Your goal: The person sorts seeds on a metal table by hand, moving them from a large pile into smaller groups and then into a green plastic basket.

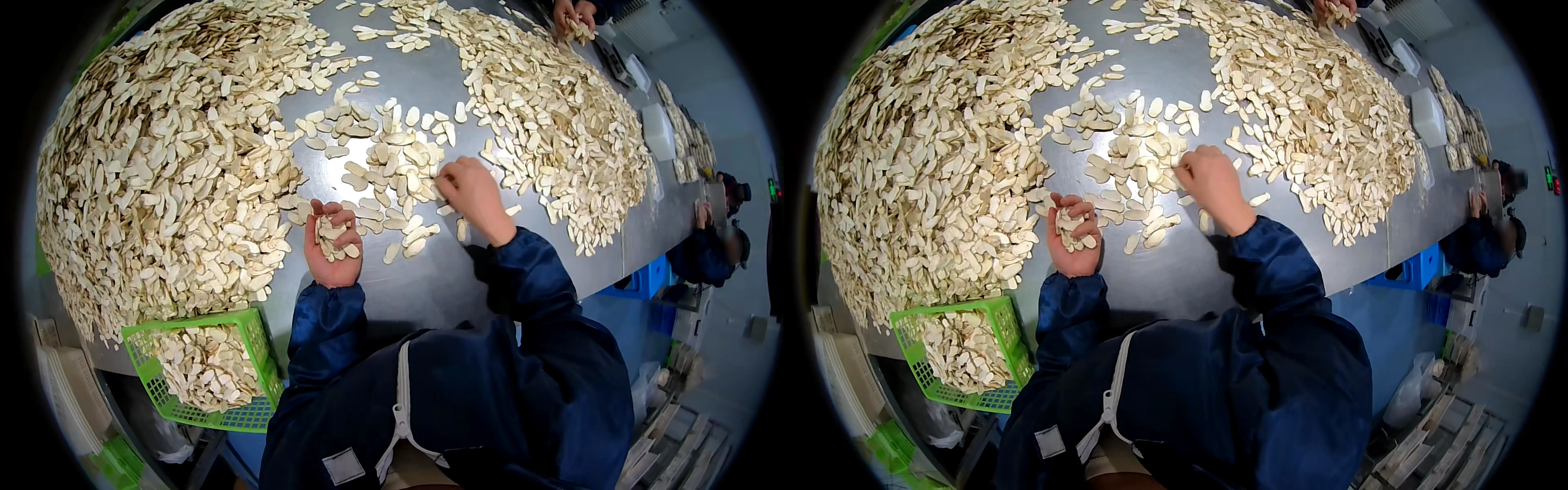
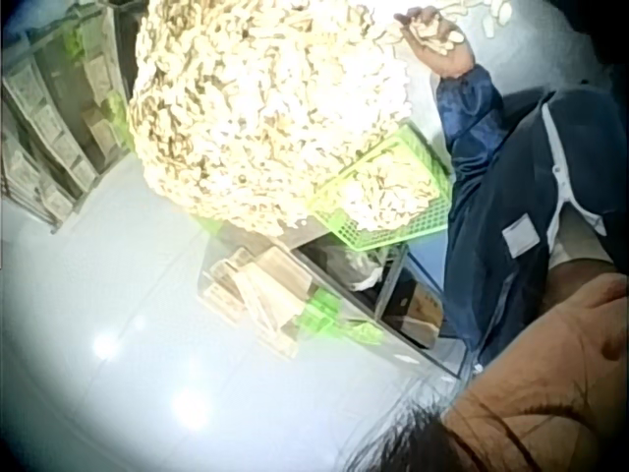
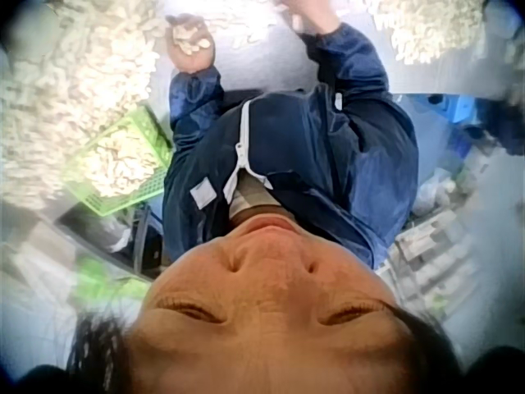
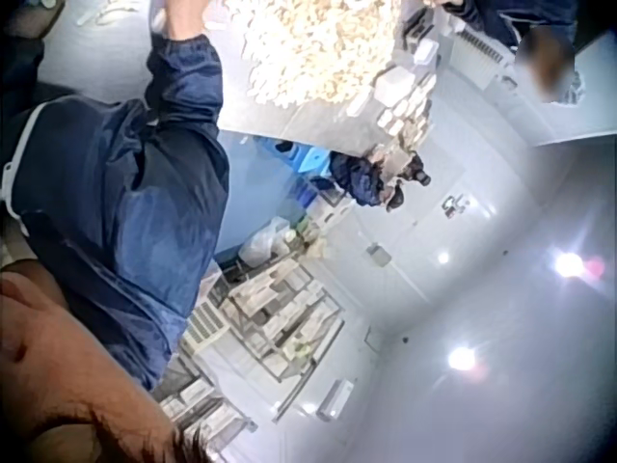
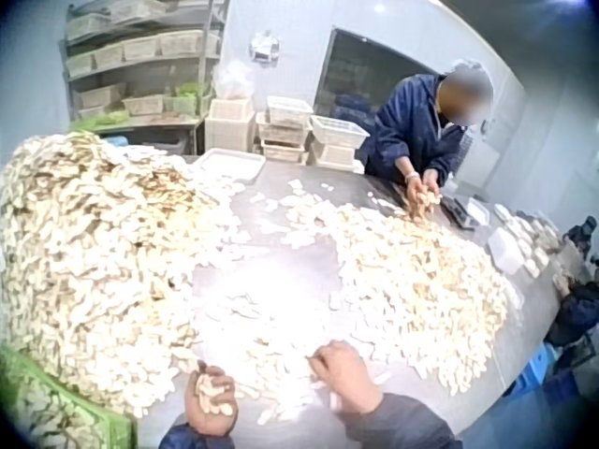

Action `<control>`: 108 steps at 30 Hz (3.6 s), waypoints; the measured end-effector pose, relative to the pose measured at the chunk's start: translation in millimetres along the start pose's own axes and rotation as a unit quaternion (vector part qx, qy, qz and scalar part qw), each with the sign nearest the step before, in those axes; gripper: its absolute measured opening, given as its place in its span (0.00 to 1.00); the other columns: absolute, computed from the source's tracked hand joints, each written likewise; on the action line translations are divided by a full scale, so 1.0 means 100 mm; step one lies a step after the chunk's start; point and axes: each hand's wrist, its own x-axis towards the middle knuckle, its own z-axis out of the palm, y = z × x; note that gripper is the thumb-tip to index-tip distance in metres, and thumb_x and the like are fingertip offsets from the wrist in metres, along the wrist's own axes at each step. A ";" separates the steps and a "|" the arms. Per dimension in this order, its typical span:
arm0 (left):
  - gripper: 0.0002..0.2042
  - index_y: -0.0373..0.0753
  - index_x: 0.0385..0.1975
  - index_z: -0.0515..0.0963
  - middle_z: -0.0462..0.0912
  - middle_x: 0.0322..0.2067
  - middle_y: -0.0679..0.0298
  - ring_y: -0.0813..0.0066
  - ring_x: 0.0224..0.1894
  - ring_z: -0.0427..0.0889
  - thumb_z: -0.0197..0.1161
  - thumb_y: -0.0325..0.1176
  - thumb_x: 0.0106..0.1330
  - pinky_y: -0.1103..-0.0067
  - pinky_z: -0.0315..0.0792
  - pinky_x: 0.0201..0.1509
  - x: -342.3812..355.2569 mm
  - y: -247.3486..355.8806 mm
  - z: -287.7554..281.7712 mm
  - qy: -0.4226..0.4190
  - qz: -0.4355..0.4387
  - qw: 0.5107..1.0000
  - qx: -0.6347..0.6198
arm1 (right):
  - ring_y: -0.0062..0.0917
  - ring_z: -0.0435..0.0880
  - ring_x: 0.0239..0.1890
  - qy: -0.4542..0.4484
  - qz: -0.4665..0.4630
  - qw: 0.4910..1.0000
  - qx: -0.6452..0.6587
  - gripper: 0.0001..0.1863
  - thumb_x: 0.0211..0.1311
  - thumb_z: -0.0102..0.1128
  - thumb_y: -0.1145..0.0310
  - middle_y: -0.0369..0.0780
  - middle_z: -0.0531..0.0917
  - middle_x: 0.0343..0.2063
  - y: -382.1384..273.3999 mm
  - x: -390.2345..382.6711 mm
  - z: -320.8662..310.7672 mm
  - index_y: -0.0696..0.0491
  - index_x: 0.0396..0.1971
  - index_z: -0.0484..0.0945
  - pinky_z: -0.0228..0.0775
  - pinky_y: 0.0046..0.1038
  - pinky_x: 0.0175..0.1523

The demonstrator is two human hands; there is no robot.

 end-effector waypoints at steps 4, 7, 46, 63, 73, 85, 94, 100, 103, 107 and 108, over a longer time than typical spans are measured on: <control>0.12 0.47 0.46 0.75 0.71 0.39 0.69 0.77 0.38 0.66 0.46 0.36 0.68 0.83 0.65 0.26 0.00 -0.01 0.01 -0.002 -0.018 1.000 -0.009 | 0.41 0.76 0.28 -0.016 -0.010 0.999 -0.051 0.05 0.49 0.57 0.71 0.45 0.75 0.23 -0.04 -0.04 0.12 0.56 0.23 0.73 0.69 0.39 0.31; 0.12 0.47 0.46 0.75 0.71 0.39 0.69 0.77 0.38 0.66 0.46 0.36 0.68 0.83 0.65 0.27 -0.02 -0.03 0.02 0.001 -0.021 1.000 0.001 | 0.41 0.76 0.28 -0.043 -0.017 0.998 -0.050 0.06 0.48 0.56 0.73 0.45 0.74 0.22 0.02 -0.06 0.13 0.56 0.26 0.71 0.68 0.39 0.30; 0.12 0.46 0.44 0.76 0.74 0.37 0.68 0.77 0.34 0.66 0.47 0.39 0.69 0.84 0.63 0.24 -0.05 -0.05 0.03 0.017 -0.016 1.000 0.003 | 0.23 0.78 0.20 0.147 0.259 0.951 0.087 0.10 0.55 0.55 0.70 0.40 0.81 0.20 1.45 -0.14 -0.60 0.59 0.35 0.79 0.69 0.24 0.27; 0.10 0.46 0.44 0.76 0.74 0.38 0.69 0.78 0.36 0.66 0.50 0.38 0.67 0.84 0.64 0.26 -0.01 0.20 0.10 -0.061 0.050 0.997 -0.004 | 0.38 0.68 0.55 0.034 -0.151 0.984 -0.084 0.15 0.55 0.54 0.72 0.43 0.73 0.50 0.50 -0.36 0.10 0.53 0.44 0.75 0.53 0.46 0.60; 0.10 0.46 0.44 0.76 0.75 0.38 0.68 0.76 0.35 0.67 0.50 0.37 0.67 0.84 0.64 0.25 0.04 0.20 0.05 -0.034 0.058 0.998 0.012 | 0.42 0.67 0.58 0.010 -0.145 0.989 0.034 0.35 0.43 0.68 0.61 0.48 0.69 0.55 -0.32 0.15 0.26 0.54 0.54 0.69 0.62 0.37 0.59; 0.12 0.45 0.45 0.75 0.75 0.37 0.68 0.77 0.35 0.67 0.49 0.38 0.68 0.84 0.65 0.27 0.00 0.18 0.07 -0.037 0.058 0.997 0.020 | 0.42 0.79 0.35 0.152 0.120 0.976 0.095 0.14 0.53 0.58 0.71 0.49 0.80 0.33 0.67 0.44 -0.33 0.59 0.39 0.76 0.70 0.37 0.42; 0.08 0.50 0.41 0.76 0.74 0.36 0.74 0.81 0.35 0.67 0.52 0.37 0.65 0.84 0.63 0.27 -0.09 0.18 0.24 -0.126 0.060 0.990 0.000 | 0.42 0.59 0.64 -0.100 -0.298 0.949 0.032 0.31 0.47 0.66 0.59 0.49 0.66 0.55 -1.06 -0.51 0.44 0.55 0.51 0.68 0.48 0.54 0.63; 0.09 0.48 0.42 0.76 0.73 0.37 0.73 0.80 0.35 0.66 0.51 0.38 0.66 0.84 0.64 0.27 -0.07 0.18 0.23 -0.127 0.059 0.990 -0.005 | 0.37 0.65 0.60 -0.033 -0.360 0.932 0.022 0.20 0.52 0.59 0.60 0.45 0.71 0.51 -1.10 -0.31 0.74 0.52 0.44 0.73 0.49 0.58 0.62; 0.09 0.49 0.42 0.76 0.73 0.37 0.72 0.79 0.35 0.65 0.51 0.38 0.67 0.83 0.65 0.27 -0.04 0.14 0.18 -0.117 0.055 0.992 -0.010 | 0.35 0.68 0.58 0.004 -0.265 0.963 -0.053 0.16 0.53 0.57 0.64 0.41 0.73 0.49 -0.72 -0.20 0.62 0.50 0.43 0.75 0.48 0.61 0.60; 0.09 0.49 0.41 0.76 0.73 0.37 0.73 0.79 0.35 0.65 0.51 0.38 0.66 0.83 0.65 0.26 -0.06 0.15 0.16 -0.097 0.047 0.994 -0.016 | 0.34 0.71 0.56 0.052 -0.237 0.957 -0.159 0.14 0.54 0.57 0.70 0.39 0.75 0.49 0.09 -0.15 0.43 0.50 0.43 0.76 0.46 0.60 0.59; 0.09 0.49 0.41 0.76 0.73 0.37 0.73 0.79 0.35 0.65 0.51 0.38 0.66 0.83 0.65 0.26 -0.03 0.14 0.16 -0.091 0.046 0.995 -0.014 | 0.35 0.70 0.56 0.088 -0.170 0.974 -0.120 0.14 0.55 0.56 0.72 0.39 0.75 0.50 0.44 -0.12 0.36 0.49 0.43 0.76 0.44 0.60 0.61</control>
